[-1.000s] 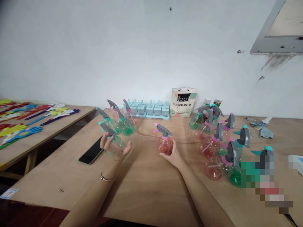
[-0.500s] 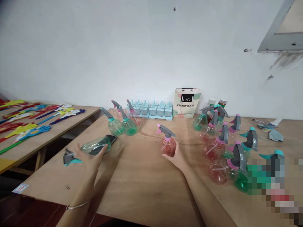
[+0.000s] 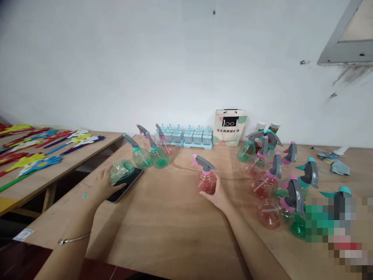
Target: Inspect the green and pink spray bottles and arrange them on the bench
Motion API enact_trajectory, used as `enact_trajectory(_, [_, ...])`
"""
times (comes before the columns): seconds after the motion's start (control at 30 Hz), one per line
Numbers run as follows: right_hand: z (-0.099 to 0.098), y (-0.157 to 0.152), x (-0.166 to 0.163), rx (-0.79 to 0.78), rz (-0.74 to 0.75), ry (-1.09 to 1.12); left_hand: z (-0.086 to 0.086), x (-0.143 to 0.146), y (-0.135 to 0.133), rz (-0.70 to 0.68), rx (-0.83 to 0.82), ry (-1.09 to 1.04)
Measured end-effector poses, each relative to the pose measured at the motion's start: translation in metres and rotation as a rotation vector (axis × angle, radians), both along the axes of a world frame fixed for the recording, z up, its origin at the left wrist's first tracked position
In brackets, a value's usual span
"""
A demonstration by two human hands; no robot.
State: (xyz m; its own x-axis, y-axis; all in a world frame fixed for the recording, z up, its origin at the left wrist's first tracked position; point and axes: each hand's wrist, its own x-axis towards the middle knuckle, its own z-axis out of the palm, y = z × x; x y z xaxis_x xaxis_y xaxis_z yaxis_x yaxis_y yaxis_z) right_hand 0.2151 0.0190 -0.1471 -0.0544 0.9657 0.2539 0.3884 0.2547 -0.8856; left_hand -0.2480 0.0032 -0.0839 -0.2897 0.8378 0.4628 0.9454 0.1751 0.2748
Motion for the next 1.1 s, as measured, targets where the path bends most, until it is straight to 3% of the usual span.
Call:
enact_trajectory(0.13, [0.001, -0.001, 0.000, 0.000, -0.008, 0.009, -0.001, -0.009, 0.013, -0.001, -0.082, 0.206])
enact_trajectory(0.3, [-0.001, 0.000, 0.000, -0.010, -0.004, 0.018, 0.002, -0.014, 0.020, -0.104, -0.170, 0.268])
enact_trajectory(0.47, [-0.005, 0.001, 0.000, 0.003, 0.003, 0.020, 0.004, 0.006, 0.010, -0.353, -0.056, 0.426])
enact_trajectory(0.7, [0.001, -0.001, -0.001, -0.003, 0.007, 0.007, -0.003, 0.051, 0.019, -0.686, -0.151, 0.513])
enact_trajectory(0.93, [-0.006, 0.003, 0.000, 0.013, 0.024, 0.016, -0.015, 0.054, 0.048, -0.709, -0.196, 0.575])
enact_trajectory(1.1, [-0.005, 0.002, 0.001, 0.010, 0.023, 0.011, -0.022, 0.075, 0.030, -0.731, -0.054, 0.559])
